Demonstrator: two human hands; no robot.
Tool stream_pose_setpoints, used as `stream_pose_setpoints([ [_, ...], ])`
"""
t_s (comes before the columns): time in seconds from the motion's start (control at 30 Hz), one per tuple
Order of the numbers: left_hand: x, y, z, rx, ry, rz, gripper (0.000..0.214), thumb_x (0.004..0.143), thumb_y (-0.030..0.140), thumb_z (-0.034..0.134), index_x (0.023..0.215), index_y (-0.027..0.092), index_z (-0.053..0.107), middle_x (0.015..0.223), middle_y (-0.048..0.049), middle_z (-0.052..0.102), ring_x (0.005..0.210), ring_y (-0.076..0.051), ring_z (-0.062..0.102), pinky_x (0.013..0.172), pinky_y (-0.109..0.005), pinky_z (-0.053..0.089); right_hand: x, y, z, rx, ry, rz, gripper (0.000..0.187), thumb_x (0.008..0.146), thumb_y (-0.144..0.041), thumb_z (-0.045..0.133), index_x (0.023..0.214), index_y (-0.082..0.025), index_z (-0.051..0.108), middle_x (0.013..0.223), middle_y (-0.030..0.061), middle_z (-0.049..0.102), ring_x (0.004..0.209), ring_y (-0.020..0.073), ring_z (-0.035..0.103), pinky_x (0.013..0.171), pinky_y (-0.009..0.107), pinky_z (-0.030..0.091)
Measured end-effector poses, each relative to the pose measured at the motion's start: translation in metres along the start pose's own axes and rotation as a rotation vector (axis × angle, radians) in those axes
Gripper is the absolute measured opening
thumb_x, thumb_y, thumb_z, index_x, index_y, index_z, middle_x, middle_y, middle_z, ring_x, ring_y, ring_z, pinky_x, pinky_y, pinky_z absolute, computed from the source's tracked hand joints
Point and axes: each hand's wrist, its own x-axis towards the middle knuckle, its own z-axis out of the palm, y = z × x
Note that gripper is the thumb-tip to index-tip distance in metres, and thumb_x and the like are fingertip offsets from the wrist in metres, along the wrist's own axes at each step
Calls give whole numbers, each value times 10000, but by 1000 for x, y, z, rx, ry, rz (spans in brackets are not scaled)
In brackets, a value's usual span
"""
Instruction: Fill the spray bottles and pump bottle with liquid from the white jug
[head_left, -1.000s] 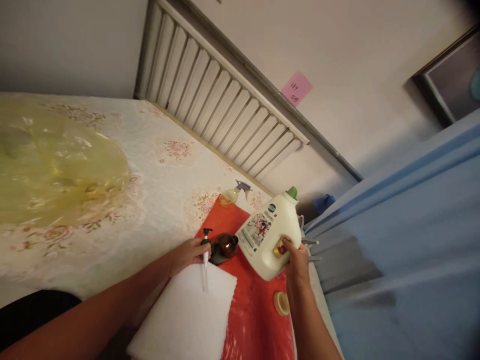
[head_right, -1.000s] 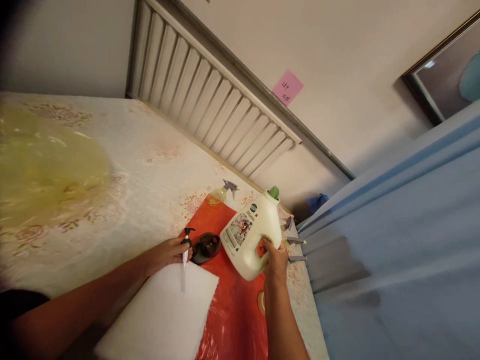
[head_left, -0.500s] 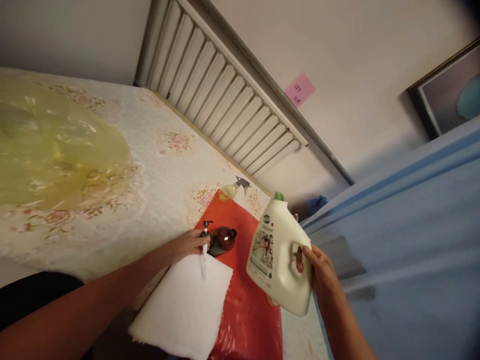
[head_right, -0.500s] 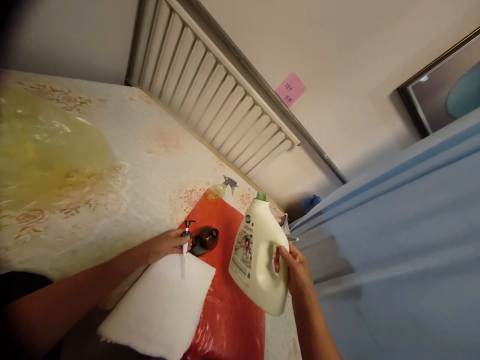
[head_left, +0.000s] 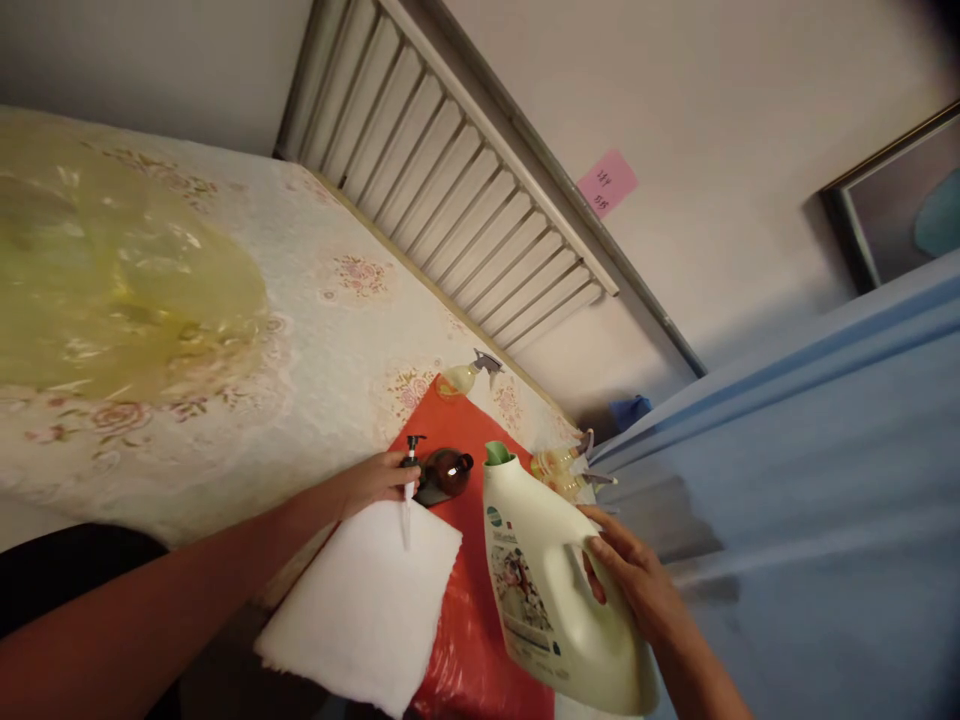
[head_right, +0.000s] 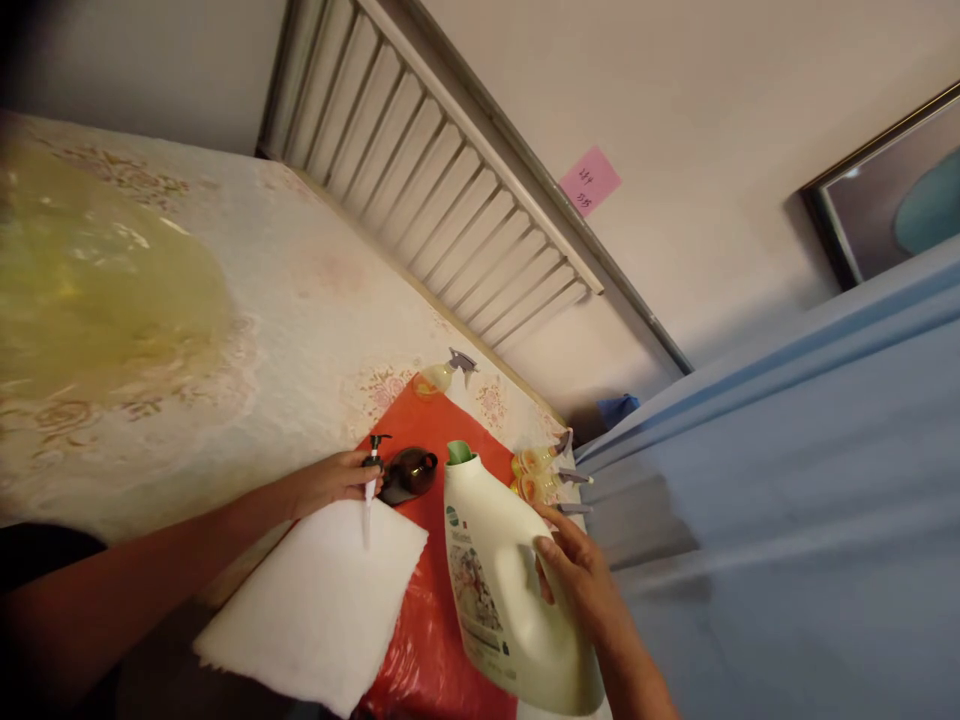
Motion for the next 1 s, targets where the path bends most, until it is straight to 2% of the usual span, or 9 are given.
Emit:
stream_pose_setpoints([
  [0.33, 2, -2, -1, -22, -21, 4, 459, 606, 473, 842, 835, 156, 600, 752, -1, 596, 754, -162, 587, 867, -378, 471, 9, -11, -5, -150, -160, 14, 625, 883, -539, 571, 1353, -134, 500, 581, -63, 490, 437, 76, 418, 498, 237, 279],
  [0.47, 2, -2, -1, -21, -3, -11, 471, 618, 456, 835, 908, 154, 618, 765, -4, 604, 785, -175, 594, 870, -380, 467, 12, -12, -8, -207, -195, 17, 625, 886, -545, 563, 1355, -135, 506, 580, -61, 498, 434, 76, 425, 491, 235, 305],
  [0.57, 1, -1, 0, -30, -2, -11, 479, 627, 443, 832, 947, 150, 628, 752, -1, 600, 772, -174, 594, 867, -378, 470, 15, -13, -9, -219, -211, 34, 626, 877, -558, 567, 1351, -153, 513, 620, -50, 518, 441, 76, 444, 476, 229, 320],
  [0.77, -1, 2, 1, -24, -32, -14, 437, 622, 452, 840, 863, 165, 615, 757, 0, 605, 757, -158, 594, 843, -348, 479, 19, -20, -12, -289, -206, 52, 653, 857, -593, 567, 1326, -140, 530, 604, -53, 511, 435, 81, 453, 467, 227, 333],
  [1.0, 1, 1, -4, -5, -58, -33, 491, 631, 465, 840, 949, 158, 629, 826, -14, 620, 814, -173, 610, 876, -366, 485, 19, -34, -14, -329, -226, 71, 673, 843, -616, 566, 1299, -122, 543, 571, -56, 500, 441, 89, 443, 483, 243, 330],
])
